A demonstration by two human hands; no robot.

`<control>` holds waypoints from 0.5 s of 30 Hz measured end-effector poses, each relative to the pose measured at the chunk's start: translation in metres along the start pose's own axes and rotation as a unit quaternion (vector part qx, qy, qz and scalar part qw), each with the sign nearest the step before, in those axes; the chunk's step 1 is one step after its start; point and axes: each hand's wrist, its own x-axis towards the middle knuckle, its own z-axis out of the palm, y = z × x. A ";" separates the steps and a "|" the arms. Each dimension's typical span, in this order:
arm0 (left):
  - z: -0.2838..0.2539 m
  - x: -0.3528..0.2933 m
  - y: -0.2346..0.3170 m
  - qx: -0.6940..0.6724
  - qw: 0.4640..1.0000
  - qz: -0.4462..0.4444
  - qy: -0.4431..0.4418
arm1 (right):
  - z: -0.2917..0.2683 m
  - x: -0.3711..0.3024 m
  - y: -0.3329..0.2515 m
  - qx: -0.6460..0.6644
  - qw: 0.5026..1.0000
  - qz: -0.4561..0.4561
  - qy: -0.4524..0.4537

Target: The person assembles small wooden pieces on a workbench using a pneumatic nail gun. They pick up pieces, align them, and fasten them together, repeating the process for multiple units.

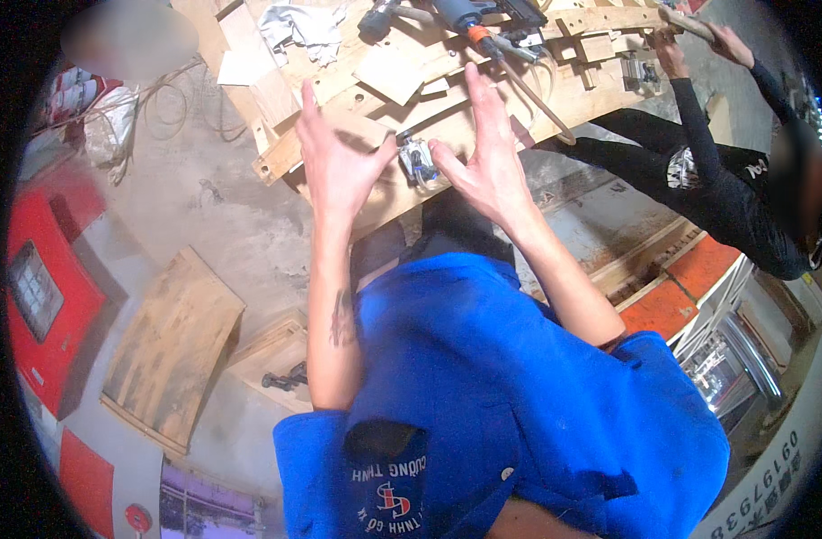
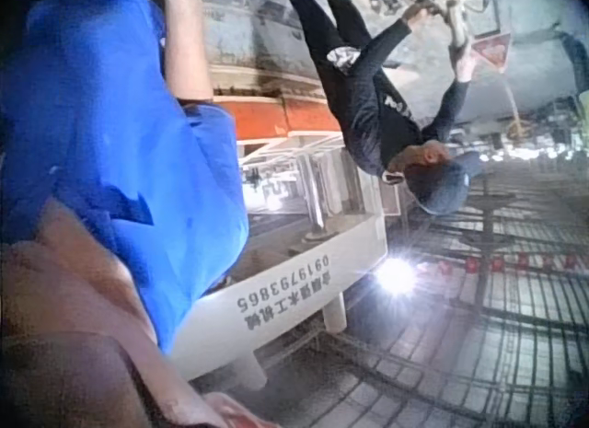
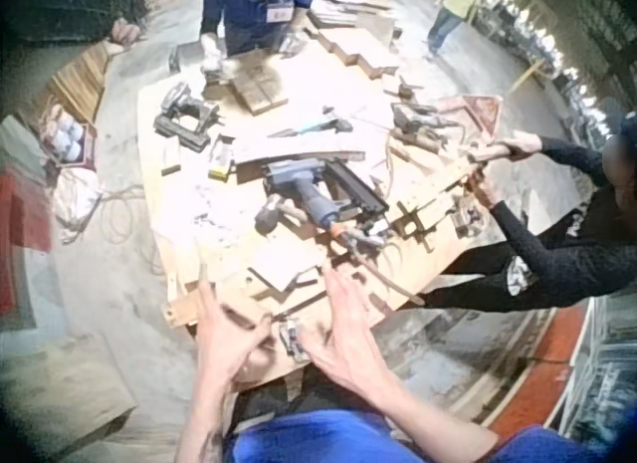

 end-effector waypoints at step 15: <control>-0.017 -0.104 0.039 -0.177 0.963 -0.056 0.195 | -0.029 0.005 0.007 0.150 0.981 -0.069 -0.103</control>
